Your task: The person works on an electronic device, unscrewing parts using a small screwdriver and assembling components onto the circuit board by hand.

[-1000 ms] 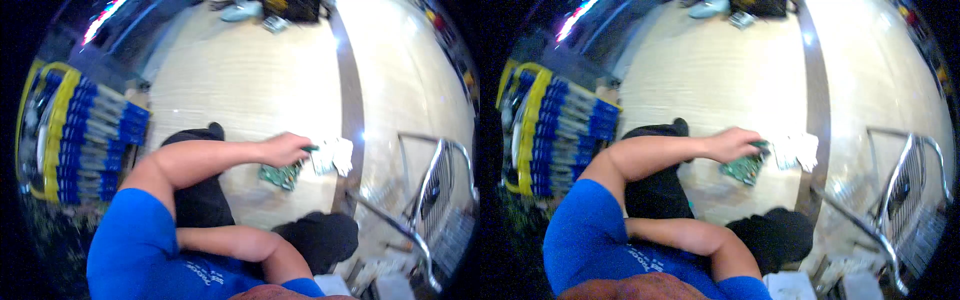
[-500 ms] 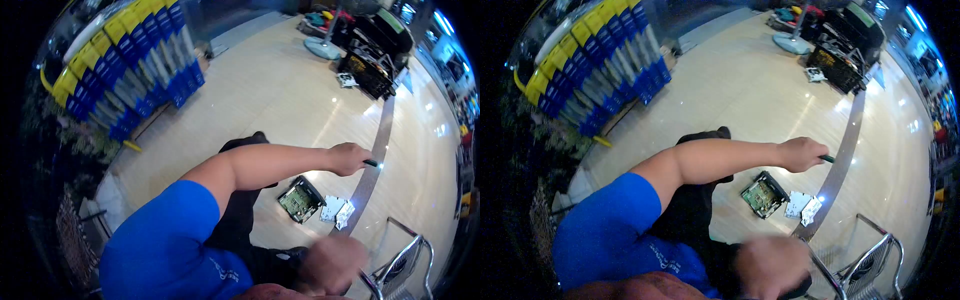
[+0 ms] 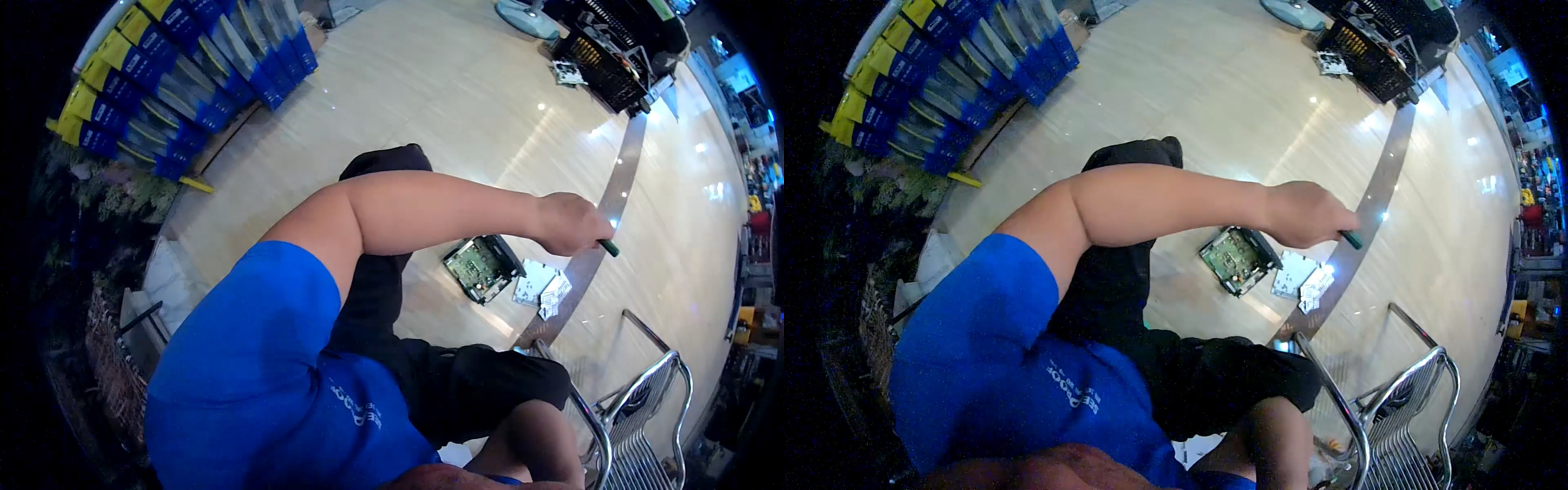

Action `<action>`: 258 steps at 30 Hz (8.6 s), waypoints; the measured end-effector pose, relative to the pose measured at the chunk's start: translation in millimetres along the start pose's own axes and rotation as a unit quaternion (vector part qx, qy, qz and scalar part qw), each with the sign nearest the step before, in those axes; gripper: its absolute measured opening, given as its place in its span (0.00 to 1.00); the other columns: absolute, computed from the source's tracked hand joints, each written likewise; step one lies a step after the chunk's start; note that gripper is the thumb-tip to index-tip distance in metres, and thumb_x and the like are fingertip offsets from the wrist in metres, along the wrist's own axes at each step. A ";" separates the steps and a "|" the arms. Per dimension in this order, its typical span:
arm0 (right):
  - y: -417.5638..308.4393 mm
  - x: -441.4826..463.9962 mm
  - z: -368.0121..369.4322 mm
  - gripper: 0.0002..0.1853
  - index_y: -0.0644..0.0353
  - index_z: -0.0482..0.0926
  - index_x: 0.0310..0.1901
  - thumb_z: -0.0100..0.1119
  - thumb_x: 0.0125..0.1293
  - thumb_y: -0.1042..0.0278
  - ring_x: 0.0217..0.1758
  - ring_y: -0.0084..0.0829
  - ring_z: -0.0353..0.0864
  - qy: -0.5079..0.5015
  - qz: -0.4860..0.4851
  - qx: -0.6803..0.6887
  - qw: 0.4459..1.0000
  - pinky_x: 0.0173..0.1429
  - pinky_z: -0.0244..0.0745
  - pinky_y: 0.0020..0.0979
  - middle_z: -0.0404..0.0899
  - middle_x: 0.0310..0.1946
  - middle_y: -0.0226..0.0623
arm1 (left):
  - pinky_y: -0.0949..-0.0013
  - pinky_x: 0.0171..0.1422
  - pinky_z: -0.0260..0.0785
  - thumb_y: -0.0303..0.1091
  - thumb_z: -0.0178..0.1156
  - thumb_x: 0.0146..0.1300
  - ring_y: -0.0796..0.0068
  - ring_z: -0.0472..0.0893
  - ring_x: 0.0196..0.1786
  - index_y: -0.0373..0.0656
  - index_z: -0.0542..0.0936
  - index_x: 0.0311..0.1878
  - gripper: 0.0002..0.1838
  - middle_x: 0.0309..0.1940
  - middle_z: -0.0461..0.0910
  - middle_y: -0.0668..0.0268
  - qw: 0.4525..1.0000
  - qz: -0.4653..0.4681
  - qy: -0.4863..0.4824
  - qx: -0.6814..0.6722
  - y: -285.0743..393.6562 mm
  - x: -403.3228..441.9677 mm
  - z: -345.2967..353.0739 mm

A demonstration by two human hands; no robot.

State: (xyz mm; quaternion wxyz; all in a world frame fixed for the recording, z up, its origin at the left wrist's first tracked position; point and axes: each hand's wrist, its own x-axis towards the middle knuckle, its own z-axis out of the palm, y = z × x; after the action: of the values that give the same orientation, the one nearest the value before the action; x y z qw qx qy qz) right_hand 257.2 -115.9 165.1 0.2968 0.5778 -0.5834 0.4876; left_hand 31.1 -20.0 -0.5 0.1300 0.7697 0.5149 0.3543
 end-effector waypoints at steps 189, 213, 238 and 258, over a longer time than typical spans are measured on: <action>39.8 -624.2 14.5 0.14 0.66 0.84 0.42 0.53 0.60 0.70 0.52 0.49 0.82 0.134 0.940 -0.312 0.019 0.55 0.78 0.44 0.82 0.47 0.54 | 0.52 0.47 0.72 0.38 0.63 0.58 0.48 0.81 0.42 0.39 0.77 0.44 0.15 0.33 0.80 0.53 0.940 -0.085 -0.307 0.122 -41.6 -23.3 14.0; 117.3 -223.3 -92.6 0.07 0.66 0.76 0.42 0.52 0.69 0.72 0.30 0.36 0.79 0.262 0.641 -0.496 0.525 0.37 0.74 0.32 0.80 0.29 0.45 | 0.58 0.45 0.75 0.40 0.62 0.60 0.55 0.83 0.39 0.39 0.81 0.37 0.13 0.32 0.82 0.53 0.978 -0.191 -0.028 -0.077 -29.8 15.0 -14.7; 77.3 -263.9 -20.7 0.05 0.64 0.75 0.43 0.54 0.67 0.75 0.35 0.44 0.81 0.336 0.676 -0.404 0.517 0.40 0.75 0.36 0.79 0.32 0.48 | 0.55 0.41 0.72 0.52 0.62 0.61 0.49 0.81 0.36 0.37 0.81 0.29 0.23 0.29 0.81 0.49 0.951 -0.206 -0.215 -0.085 -31.4 -19.6 44.1; 42.5 -273.4 -2.6 0.09 0.62 0.77 0.41 0.64 0.62 0.70 0.34 0.45 0.81 0.365 0.672 -0.394 0.510 0.38 0.74 0.37 0.79 0.31 0.47 | 0.71 0.27 0.74 0.39 0.64 0.64 0.76 0.80 0.24 0.38 0.77 0.30 0.14 0.24 0.80 0.64 0.839 -0.330 -0.270 -0.339 -18.2 -25.6 75.5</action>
State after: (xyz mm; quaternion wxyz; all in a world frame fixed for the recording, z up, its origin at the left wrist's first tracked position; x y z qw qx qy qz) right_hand 258.3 -14.4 -92.4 0.2639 -0.3920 -0.7698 0.4290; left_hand 64.0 -22.2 -75.3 0.6260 0.5271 0.5305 0.2212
